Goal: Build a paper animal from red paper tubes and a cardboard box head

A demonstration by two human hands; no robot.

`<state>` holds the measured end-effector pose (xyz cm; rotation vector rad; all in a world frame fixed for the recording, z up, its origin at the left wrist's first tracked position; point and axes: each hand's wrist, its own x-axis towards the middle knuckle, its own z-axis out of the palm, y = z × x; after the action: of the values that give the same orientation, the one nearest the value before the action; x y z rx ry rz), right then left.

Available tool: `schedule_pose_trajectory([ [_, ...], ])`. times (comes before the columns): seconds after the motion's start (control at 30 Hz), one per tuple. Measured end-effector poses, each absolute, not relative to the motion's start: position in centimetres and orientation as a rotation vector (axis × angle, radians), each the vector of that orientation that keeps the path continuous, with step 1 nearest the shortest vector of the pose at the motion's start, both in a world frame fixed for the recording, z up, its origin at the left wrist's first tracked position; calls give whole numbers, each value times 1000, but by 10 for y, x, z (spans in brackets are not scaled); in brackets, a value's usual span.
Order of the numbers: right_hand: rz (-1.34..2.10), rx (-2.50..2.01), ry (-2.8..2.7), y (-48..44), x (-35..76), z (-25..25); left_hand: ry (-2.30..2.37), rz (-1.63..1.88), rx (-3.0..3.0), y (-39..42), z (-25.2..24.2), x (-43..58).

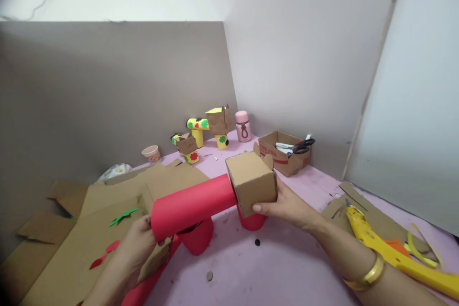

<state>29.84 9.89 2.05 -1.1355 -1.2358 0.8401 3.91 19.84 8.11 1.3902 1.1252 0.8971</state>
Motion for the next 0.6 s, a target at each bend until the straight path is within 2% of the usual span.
schedule_pose_trajectory([
  [0.6,920,-1033,-1161,103,294,20,1058,931,1435,210,81,22],
])
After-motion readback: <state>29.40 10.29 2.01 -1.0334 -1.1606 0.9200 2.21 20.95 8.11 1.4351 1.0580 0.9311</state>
